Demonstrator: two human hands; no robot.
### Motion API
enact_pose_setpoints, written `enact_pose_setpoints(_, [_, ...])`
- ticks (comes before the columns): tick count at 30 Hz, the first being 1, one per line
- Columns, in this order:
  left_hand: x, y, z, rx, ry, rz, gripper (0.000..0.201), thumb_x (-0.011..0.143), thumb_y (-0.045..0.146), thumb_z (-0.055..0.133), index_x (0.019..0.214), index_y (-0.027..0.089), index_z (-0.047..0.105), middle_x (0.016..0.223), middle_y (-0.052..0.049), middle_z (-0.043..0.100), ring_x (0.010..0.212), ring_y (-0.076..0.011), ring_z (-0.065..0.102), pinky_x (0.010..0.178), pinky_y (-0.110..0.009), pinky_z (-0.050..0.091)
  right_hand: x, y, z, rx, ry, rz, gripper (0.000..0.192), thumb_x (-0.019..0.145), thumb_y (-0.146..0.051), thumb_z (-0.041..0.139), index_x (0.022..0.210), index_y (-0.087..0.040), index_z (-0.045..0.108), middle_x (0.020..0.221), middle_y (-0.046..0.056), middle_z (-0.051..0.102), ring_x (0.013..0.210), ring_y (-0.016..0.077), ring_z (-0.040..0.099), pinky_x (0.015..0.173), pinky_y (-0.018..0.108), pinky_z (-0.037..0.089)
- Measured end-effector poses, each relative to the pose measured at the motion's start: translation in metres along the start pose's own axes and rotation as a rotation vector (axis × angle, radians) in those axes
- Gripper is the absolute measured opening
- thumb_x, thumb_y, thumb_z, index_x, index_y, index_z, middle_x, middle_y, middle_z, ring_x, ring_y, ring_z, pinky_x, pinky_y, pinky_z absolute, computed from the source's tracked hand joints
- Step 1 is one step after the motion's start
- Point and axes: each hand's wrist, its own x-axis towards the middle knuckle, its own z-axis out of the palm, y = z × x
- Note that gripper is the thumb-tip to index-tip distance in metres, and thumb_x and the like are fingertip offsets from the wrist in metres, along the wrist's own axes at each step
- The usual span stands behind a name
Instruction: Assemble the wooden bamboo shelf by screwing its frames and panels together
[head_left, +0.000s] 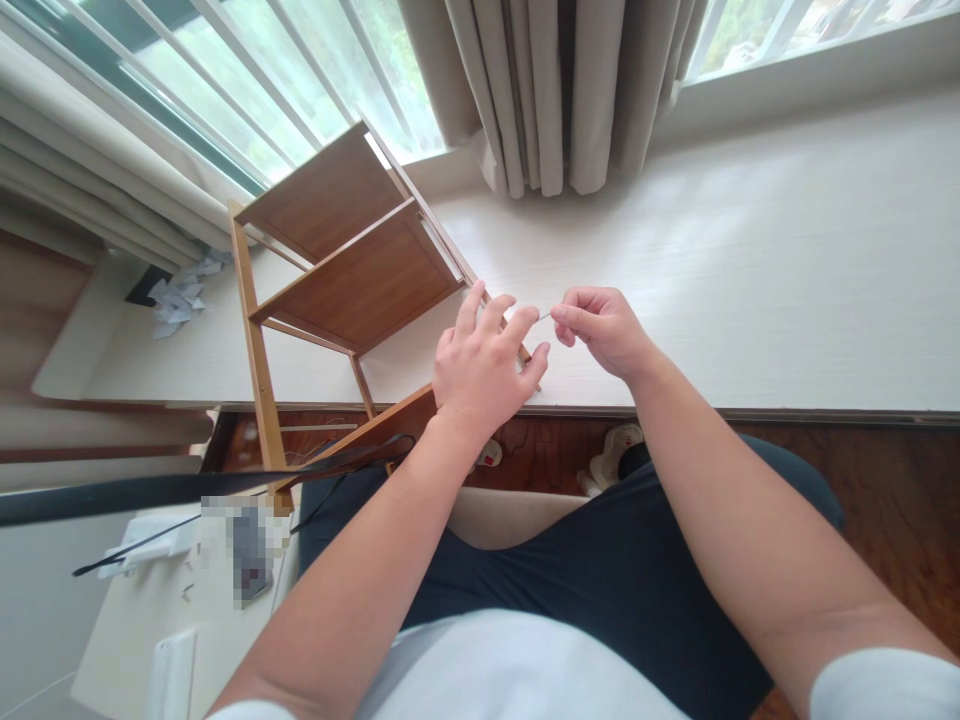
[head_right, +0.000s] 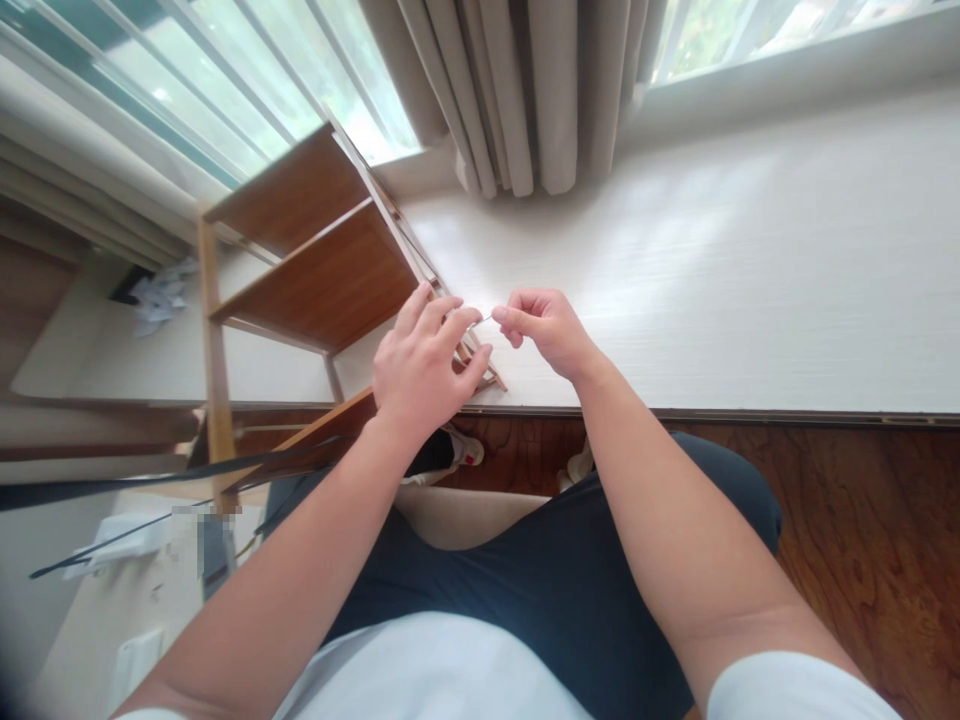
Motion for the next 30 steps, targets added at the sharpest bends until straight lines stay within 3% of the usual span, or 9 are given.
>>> enact_pose_setpoints(7, [-0.003, -0.005, 0.003, 0.0, 0.042, 0.069, 0.044, 0.098, 0.046, 0.048, 0.141, 0.04, 0.055, 0.147, -0.003, 0.054, 0.152, -0.0298, 0.025, 0.103, -0.039, 0.044, 0.0, 0.0, 0.001, -0.005, 0.003, 0.014, 0.046, 0.078, -0.056, 0.079, 0.058, -0.019, 0.059, 0.055, 0.0, 0.057, 0.054, 0.0119, 0.047, 0.054, 0.028, 0.039])
enact_pose_setpoints(15, [-0.002, -0.012, 0.013, 0.002, 0.129, 0.123, 0.043, 0.098, 0.042, 0.051, 0.14, 0.039, 0.058, 0.141, -0.005, 0.059, 0.15, -0.0308, 0.029, 0.1, -0.04, 0.048, -0.001, 0.0, -0.002, 0.072, -0.034, -0.025, 0.036, 0.08, -0.044, 0.08, 0.062, -0.018, 0.063, 0.057, 0.0, 0.058, 0.057, 0.0116, 0.05, 0.059, 0.027, 0.042])
enact_pose_setpoints(30, [-0.002, -0.011, 0.014, 0.02, 0.133, 0.119, 0.042, 0.098, 0.04, 0.052, 0.139, 0.039, 0.06, 0.138, -0.005, 0.061, 0.149, -0.0306, 0.031, 0.098, -0.039, 0.051, -0.002, -0.003, -0.007, 0.099, -0.061, -0.051, 0.024, 0.08, -0.037, 0.081, 0.08, -0.018, 0.066, 0.063, -0.001, 0.059, 0.059, 0.0119, 0.053, 0.061, 0.028, 0.046])
